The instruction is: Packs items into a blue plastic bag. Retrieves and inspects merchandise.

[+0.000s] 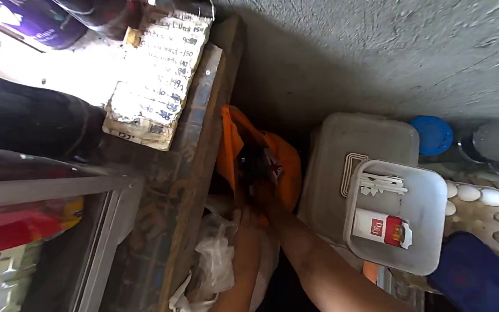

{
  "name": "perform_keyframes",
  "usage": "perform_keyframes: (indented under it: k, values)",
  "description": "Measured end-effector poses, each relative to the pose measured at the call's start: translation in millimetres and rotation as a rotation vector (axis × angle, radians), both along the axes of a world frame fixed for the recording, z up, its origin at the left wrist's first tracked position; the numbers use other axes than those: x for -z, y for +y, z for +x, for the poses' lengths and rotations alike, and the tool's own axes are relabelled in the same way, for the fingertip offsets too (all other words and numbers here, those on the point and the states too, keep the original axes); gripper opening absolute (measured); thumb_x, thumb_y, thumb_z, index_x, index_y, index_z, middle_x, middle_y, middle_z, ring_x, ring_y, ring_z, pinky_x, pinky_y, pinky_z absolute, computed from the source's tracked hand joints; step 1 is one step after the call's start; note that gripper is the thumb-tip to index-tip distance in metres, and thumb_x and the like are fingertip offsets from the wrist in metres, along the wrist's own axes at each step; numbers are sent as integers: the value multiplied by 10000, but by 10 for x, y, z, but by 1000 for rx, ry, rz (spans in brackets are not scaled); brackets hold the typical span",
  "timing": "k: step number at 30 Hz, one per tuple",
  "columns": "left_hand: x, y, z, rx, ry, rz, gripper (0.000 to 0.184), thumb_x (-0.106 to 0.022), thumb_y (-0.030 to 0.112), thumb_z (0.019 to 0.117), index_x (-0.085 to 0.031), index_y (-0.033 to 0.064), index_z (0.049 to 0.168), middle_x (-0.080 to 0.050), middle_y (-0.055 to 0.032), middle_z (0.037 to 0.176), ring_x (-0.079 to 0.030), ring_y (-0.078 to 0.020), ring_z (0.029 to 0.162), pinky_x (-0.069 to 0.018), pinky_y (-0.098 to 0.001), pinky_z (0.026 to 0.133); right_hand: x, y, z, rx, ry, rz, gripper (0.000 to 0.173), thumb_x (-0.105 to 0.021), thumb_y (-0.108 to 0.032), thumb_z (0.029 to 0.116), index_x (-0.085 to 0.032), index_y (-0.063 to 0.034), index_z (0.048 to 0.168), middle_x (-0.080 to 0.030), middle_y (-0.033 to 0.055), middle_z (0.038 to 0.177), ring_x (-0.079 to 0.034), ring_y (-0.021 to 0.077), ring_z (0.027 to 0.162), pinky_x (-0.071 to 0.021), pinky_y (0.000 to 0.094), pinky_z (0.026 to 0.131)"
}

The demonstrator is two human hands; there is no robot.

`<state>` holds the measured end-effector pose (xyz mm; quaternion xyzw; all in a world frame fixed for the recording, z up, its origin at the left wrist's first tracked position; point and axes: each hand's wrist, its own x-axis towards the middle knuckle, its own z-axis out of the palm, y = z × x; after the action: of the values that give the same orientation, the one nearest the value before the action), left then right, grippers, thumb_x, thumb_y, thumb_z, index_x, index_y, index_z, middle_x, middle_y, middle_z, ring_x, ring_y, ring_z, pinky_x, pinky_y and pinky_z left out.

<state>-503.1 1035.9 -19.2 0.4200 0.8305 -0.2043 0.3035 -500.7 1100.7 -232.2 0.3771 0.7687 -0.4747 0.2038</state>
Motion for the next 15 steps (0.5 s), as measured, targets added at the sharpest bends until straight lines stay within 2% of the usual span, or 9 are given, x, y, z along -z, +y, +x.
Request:
perform_keyframes:
  k: [2,4,6,8,10,11,12,13,15]
  values:
    - [29,-37,-4,36,33,53,350,-572,-70,940,-662,-45,1278,-585,-210,1409,-498,-393,1369,-468,-465,1062,47,1,-24,-75,19,39,705,-685,-280,952,-410,-43,1556,-367,286,1581,-353,474,1456,-299,625,1175]
    - [25,-87,13,94,85,103,320,-610,-48,919,-695,-37,1227,-633,-203,1337,-544,-390,1317,-496,-462,1026,152,62,-165,-204,114,75,790,-724,-384,881,-427,-109,1559,-336,242,1614,-298,450,1491,-261,671,1162]
    - [-5,-152,54,155,131,191,272,-661,-50,873,-739,-32,1133,-684,-197,1234,-614,-381,1221,-533,-448,959,57,190,-373,-215,172,23,689,-659,-347,943,-454,-75,1541,-371,210,1609,-291,409,1508,-212,640,1199]
    - [-26,-204,122,204,157,277,265,-723,-41,810,-765,-20,1071,-708,-190,1161,-664,-368,1129,-569,-432,864,-653,527,-485,-230,-5,-112,521,-507,-236,1074,-421,-36,1548,-391,168,1614,-339,326,1507,-253,495,1227]
    - [-9,-252,160,220,190,355,287,-760,-41,758,-782,3,1041,-721,-182,1112,-693,-357,1064,-590,-431,780,-1135,603,-241,146,99,-283,432,-407,-152,1104,-470,53,1479,-521,201,1498,-491,272,1394,-371,365,1156]
    - [17,-278,151,224,210,401,297,-765,-27,736,-786,13,1029,-723,-171,1081,-698,-339,1029,-585,-419,757,-1244,507,-65,391,199,-400,441,-359,-220,1120,-463,17,1477,-562,177,1432,-548,222,1314,-445,326,1097]
    - [38,-299,141,219,218,425,291,-759,-13,740,-782,21,1027,-719,-160,1071,-697,-323,1014,-576,-406,761,-1281,419,47,593,253,-514,462,-351,-344,1122,-491,-62,1460,-606,146,1355,-603,205,1224,-517,357,1016]
    - [58,-320,130,216,220,447,286,-756,-2,740,-781,31,1023,-718,-153,1059,-696,-313,1007,-573,-395,763,-1192,347,120,681,267,-566,487,-359,-427,1105,-528,-120,1443,-634,123,1317,-629,205,1174,-544,410,975]
    - [81,-351,99,211,195,479,278,-753,7,740,-777,39,1014,-712,-157,1049,-693,-316,1011,-572,-394,765,-980,295,125,615,265,-527,493,-367,-426,1102,-511,-138,1476,-607,104,1380,-600,196,1242,-520,431,1041]
